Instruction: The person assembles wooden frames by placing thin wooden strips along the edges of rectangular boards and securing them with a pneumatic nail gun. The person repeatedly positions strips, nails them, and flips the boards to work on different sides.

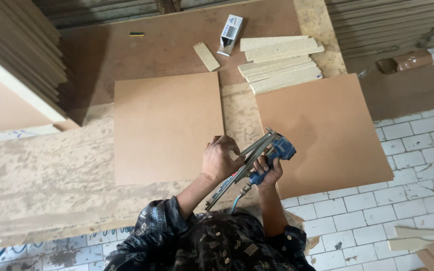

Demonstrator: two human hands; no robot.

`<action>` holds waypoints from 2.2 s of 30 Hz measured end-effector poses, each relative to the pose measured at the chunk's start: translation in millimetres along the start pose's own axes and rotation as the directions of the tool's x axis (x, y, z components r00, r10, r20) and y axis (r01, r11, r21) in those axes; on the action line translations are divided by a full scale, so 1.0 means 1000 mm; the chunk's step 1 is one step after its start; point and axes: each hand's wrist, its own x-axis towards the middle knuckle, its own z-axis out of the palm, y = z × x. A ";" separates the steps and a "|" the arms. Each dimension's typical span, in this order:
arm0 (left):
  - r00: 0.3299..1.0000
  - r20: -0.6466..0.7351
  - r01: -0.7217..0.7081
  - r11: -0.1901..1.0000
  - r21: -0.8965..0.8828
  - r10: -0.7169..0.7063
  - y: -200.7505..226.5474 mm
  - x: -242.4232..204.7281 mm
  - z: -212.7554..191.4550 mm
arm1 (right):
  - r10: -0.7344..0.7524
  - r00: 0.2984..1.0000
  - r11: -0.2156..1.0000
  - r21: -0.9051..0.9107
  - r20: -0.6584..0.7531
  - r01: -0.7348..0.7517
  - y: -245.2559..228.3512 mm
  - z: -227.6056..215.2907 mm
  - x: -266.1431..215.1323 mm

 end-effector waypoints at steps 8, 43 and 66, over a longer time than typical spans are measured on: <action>0.999 0.049 0.021 0.999 0.045 -0.023 0.005 -0.046 -0.017 | -0.015 0.999 0.995 0.101 0.045 0.010 0.034 -0.011 -0.036; 0.861 -0.063 -0.508 0.860 -0.045 0.505 -0.063 -0.173 -0.056 | 0.082 0.992 0.997 -0.004 0.090 -0.082 0.120 0.064 -0.120; 0.984 -0.148 -0.042 0.927 0.374 0.104 -0.338 -0.232 -0.022 | 0.171 0.818 -0.834 -0.522 -0.549 -0.176 0.264 0.064 -0.009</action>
